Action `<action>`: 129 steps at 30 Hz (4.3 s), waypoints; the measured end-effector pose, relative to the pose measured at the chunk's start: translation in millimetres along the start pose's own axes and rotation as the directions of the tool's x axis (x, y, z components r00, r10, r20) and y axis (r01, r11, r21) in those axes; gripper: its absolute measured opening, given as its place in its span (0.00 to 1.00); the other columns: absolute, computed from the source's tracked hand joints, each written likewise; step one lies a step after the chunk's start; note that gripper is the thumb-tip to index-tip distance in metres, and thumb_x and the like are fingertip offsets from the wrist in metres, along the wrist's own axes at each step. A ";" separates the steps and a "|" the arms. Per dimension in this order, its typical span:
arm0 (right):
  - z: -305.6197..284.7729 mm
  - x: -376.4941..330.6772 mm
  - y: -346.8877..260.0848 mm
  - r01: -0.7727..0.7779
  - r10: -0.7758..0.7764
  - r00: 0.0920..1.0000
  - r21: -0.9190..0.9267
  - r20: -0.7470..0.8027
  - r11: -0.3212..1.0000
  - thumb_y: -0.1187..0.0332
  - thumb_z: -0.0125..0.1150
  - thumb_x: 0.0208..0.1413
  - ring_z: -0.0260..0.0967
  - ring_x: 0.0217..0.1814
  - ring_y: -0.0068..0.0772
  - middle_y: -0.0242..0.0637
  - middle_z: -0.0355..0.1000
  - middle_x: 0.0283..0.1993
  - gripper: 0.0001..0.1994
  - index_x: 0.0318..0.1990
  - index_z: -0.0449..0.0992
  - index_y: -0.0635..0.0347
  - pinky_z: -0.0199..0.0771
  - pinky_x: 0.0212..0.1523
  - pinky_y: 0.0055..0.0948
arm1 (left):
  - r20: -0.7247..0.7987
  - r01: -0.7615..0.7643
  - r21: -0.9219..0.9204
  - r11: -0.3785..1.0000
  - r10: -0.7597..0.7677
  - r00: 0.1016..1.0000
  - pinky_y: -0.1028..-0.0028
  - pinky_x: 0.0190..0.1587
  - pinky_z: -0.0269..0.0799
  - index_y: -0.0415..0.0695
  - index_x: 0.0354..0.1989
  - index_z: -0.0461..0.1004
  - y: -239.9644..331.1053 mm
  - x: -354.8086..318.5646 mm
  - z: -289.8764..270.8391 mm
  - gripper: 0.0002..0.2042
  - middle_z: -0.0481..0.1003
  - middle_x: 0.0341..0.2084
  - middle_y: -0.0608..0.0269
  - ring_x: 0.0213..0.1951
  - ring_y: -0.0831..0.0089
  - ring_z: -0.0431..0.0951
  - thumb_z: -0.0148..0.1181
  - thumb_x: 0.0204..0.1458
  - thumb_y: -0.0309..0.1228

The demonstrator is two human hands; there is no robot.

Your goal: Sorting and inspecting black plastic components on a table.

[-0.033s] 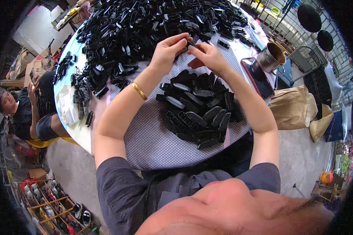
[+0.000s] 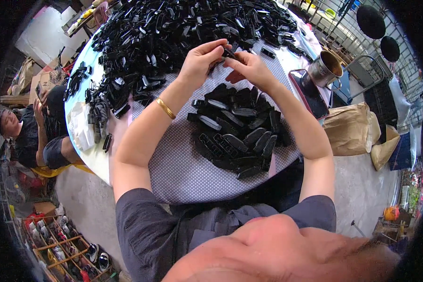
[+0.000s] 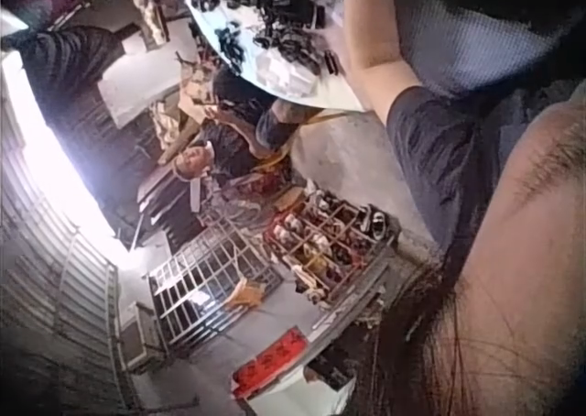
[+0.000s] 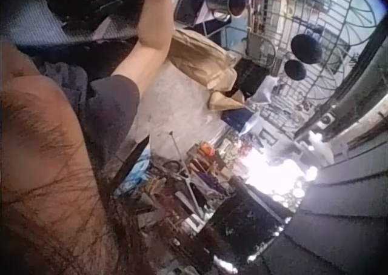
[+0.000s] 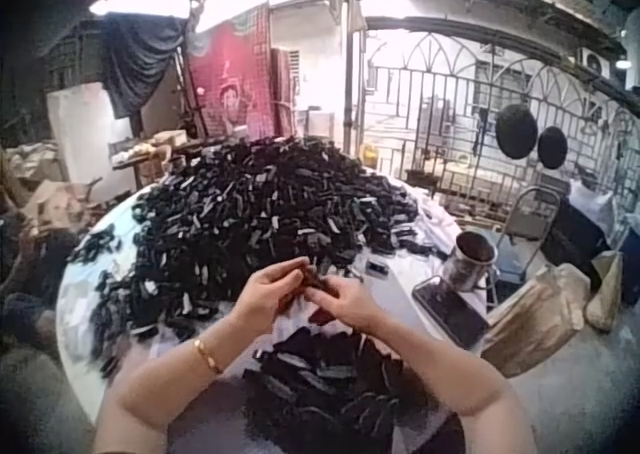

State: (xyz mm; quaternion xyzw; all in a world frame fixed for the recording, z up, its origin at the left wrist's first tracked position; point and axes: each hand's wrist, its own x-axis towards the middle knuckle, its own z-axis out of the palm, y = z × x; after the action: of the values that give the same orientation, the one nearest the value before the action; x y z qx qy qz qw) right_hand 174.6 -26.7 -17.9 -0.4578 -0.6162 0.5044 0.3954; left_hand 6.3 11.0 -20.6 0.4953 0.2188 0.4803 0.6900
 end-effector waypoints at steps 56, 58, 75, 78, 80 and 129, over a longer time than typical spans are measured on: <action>-70.2 25.1 21.5 0.168 -0.403 0.840 -0.531 -0.364 0.831 0.64 0.64 0.43 0.71 0.26 0.29 0.37 0.74 0.30 0.14 0.35 0.75 0.64 0.71 0.28 0.23 | 0.083 0.159 0.286 0.945 -0.190 0.978 0.79 0.39 0.71 0.38 0.48 0.69 -16.6 1.4 4.0 0.15 0.74 0.35 0.64 0.34 0.80 0.73 0.54 0.51 0.26; -48.7 13.3 -0.3 0.207 -0.264 0.896 -0.190 -0.358 0.960 0.67 0.64 0.45 0.70 0.25 0.24 0.35 0.73 0.30 0.13 0.37 0.74 0.64 0.71 0.25 0.19 | 0.074 0.175 0.259 0.950 -0.200 0.977 0.80 0.37 0.71 0.38 0.46 0.71 -16.2 -0.4 3.5 0.14 0.75 0.33 0.64 0.32 0.80 0.73 0.55 0.50 0.26; -9.1 2.6 -3.9 0.064 -0.037 0.975 0.120 -0.217 0.991 0.66 0.60 0.50 0.72 0.25 0.24 0.38 0.72 0.29 0.12 0.37 0.73 0.67 0.74 0.25 0.21 | -0.072 -0.058 0.300 0.952 0.083 0.994 0.80 0.40 0.71 0.34 0.47 0.69 -12.0 -4.2 10.9 0.14 0.74 0.37 0.58 0.35 0.78 0.74 0.54 0.50 0.22; -2.4 2.3 -0.4 0.156 -0.151 0.953 -0.004 -0.264 0.988 0.64 0.59 0.52 0.72 0.26 0.25 0.36 0.72 0.31 0.13 0.40 0.71 0.65 0.74 0.26 0.20 | -0.052 -0.013 0.090 0.996 0.017 0.998 0.79 0.41 0.71 0.35 0.48 0.68 -12.2 -2.0 11.4 0.15 0.74 0.39 0.57 0.36 0.75 0.74 0.53 0.52 0.24; 2.6 3.2 2.0 0.160 -0.176 0.948 -0.084 -0.264 0.984 0.62 0.57 0.53 0.72 0.26 0.26 0.36 0.72 0.31 0.14 0.40 0.70 0.65 0.74 0.27 0.22 | -0.031 -0.027 0.035 0.999 0.028 0.999 0.79 0.41 0.71 0.36 0.47 0.70 -13.4 3.6 3.7 0.14 0.74 0.38 0.58 0.36 0.76 0.74 0.54 0.51 0.24; -47.2 103.4 26.3 0.207 -0.603 0.797 -0.930 -0.021 0.305 0.69 0.56 0.46 0.66 0.47 0.44 0.41 0.70 0.43 0.15 0.44 0.71 0.58 0.65 0.49 0.36 | 0.524 -0.524 0.851 -0.039 0.125 0.842 0.64 0.43 0.67 0.44 0.36 0.75 -23.7 3.1 -0.3 0.10 0.70 0.29 0.57 0.39 0.57 0.70 0.58 0.43 0.29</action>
State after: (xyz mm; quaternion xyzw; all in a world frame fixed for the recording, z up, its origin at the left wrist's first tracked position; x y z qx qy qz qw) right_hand 196.1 87.1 -32.7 -0.5049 -0.7956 -0.1180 0.3132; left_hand 18.0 12.8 -41.4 0.9274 0.2549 0.2695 0.0480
